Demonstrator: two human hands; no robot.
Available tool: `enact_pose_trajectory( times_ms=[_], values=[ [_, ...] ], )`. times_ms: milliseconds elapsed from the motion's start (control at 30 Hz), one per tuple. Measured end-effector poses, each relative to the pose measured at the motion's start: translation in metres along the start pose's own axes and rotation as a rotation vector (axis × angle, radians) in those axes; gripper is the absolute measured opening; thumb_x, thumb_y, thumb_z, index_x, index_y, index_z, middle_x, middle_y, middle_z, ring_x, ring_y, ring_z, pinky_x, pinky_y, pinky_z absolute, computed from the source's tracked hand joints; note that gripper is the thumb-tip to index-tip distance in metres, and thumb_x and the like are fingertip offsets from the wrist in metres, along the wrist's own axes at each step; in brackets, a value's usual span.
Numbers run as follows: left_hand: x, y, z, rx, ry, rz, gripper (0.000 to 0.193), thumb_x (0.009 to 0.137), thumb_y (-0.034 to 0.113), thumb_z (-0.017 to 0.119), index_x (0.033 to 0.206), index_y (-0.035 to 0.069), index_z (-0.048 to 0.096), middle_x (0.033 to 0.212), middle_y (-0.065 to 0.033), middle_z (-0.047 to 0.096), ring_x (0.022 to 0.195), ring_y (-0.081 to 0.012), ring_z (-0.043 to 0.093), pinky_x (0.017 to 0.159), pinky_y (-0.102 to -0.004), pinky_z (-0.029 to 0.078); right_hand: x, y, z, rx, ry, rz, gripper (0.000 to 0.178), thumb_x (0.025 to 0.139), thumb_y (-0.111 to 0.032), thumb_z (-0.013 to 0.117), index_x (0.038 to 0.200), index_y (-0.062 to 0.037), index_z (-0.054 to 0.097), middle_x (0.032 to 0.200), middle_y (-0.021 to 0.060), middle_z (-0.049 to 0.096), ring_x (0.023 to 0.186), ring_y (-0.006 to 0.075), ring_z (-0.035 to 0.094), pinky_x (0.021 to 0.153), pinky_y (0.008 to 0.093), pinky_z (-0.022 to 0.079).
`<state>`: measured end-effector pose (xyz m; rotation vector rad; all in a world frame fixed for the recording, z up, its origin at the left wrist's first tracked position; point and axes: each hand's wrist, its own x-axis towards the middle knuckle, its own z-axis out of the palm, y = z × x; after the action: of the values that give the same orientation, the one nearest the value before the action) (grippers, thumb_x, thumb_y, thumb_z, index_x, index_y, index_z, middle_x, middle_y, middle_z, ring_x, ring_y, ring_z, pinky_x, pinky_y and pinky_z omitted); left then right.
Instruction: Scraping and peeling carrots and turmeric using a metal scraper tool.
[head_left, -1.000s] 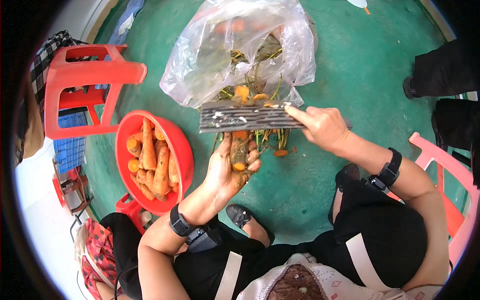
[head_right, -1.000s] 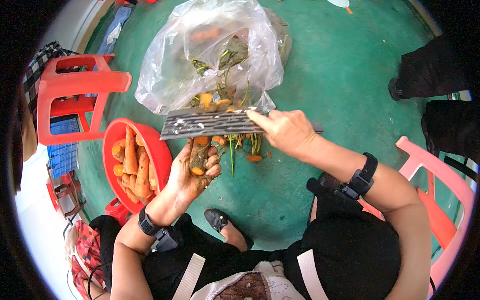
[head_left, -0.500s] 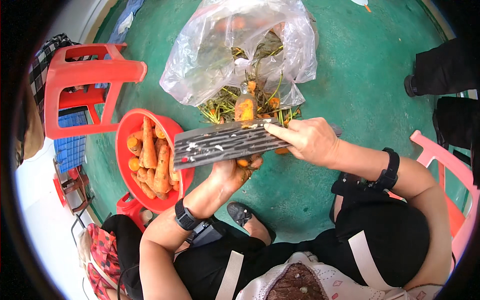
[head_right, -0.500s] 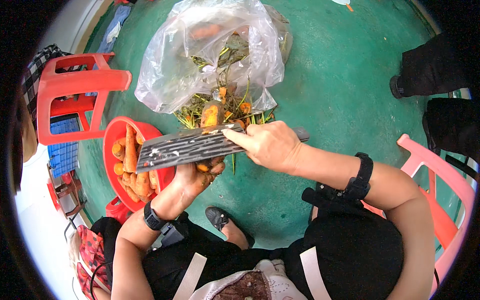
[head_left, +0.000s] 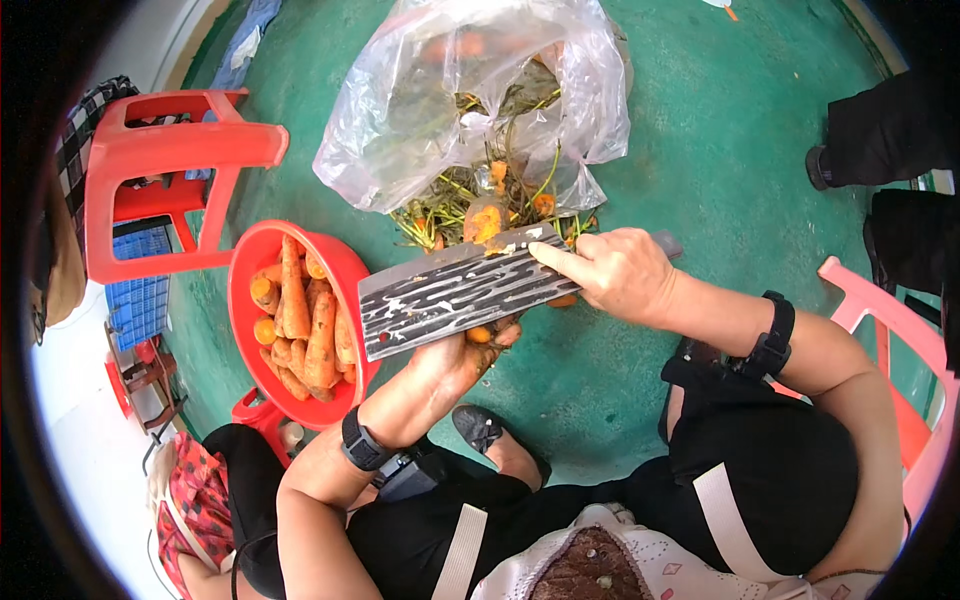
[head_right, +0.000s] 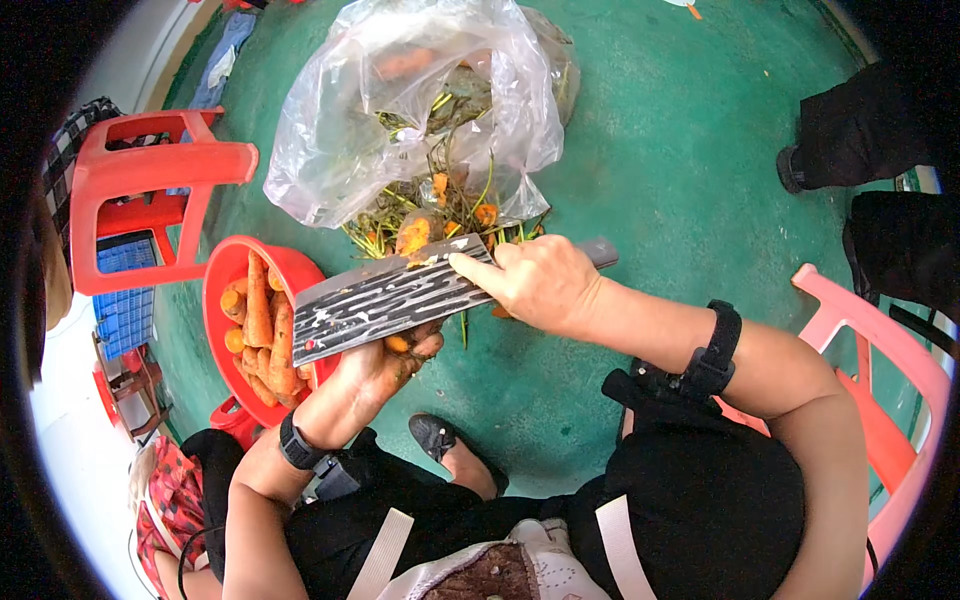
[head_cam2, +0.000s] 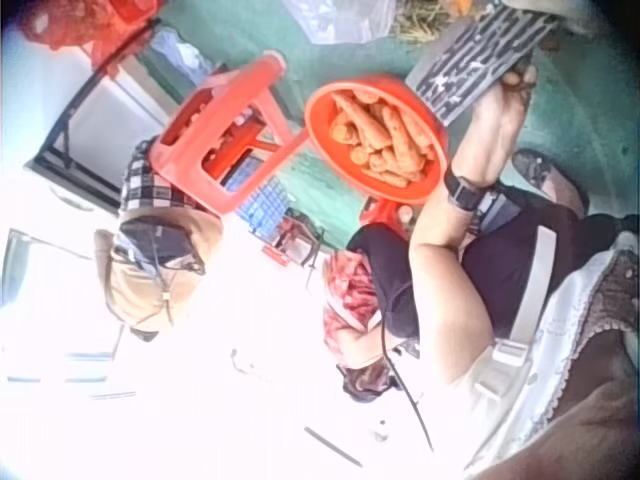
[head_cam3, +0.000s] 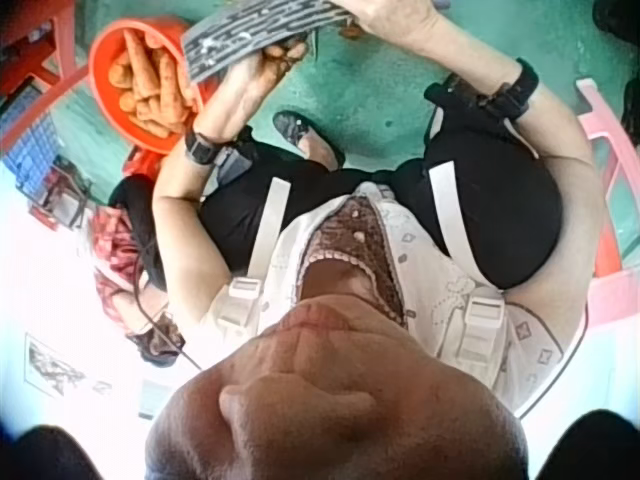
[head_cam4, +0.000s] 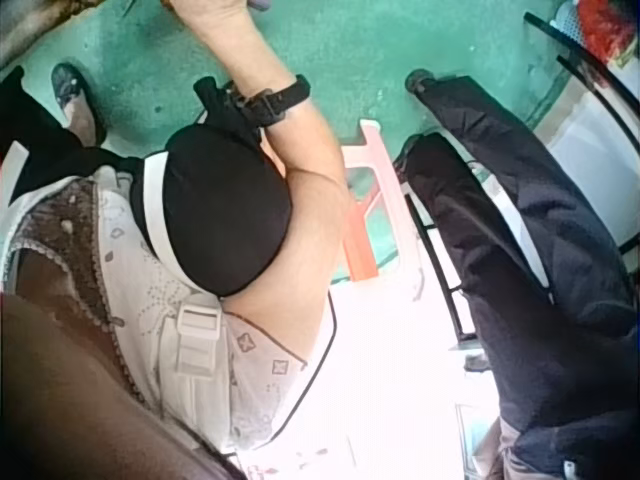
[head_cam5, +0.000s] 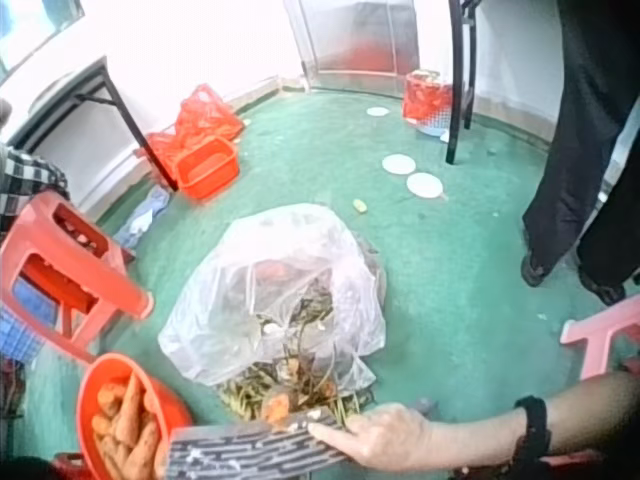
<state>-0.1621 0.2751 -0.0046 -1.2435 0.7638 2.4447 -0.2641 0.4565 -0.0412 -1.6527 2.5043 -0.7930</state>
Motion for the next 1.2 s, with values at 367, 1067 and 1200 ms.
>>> enact_pose_trajectory(
  times_ms=[367,1067,1200],
  values=[
    [-0.009,0.003,-0.002,0.145,0.079,-0.075,0.037,0.092,0.041,0.032,0.098,0.008,0.047,0.081,-0.0065,0.047,0.063,-0.0155,0.041,0.052,-0.0270,0.033,-0.019,0.038,0.010,0.066,-0.063,0.347,0.039,0.070,-0.014,0.057,0.109,-0.0174,0.056,0.063,0.0094,0.055,0.054,0.0286,0.057,0.049,0.0382,0.047],
    [-0.006,-0.009,0.007,0.211,0.060,0.035,0.027,0.088,0.032,0.041,0.094,0.008,0.051,0.075,-0.0026,0.047,0.058,-0.0127,0.041,0.050,-0.0259,0.033,-0.001,-0.001,0.002,0.012,-0.040,0.047,0.047,0.066,-0.023,0.063,0.112,-0.0146,0.054,0.060,0.0070,0.053,0.049,0.0227,0.057,0.044,0.0334,0.047],
    [-0.007,-0.009,0.006,0.176,0.127,0.022,0.027,0.089,0.031,0.040,0.094,0.007,0.051,0.077,-0.0041,0.048,0.059,-0.0135,0.042,0.050,-0.0262,0.033,-0.008,0.008,0.005,-0.015,-0.056,0.052,0.044,0.069,-0.023,0.060,0.112,-0.0141,0.055,0.061,0.0074,0.053,0.049,0.0225,0.057,0.044,0.0324,0.047]
  ],
)
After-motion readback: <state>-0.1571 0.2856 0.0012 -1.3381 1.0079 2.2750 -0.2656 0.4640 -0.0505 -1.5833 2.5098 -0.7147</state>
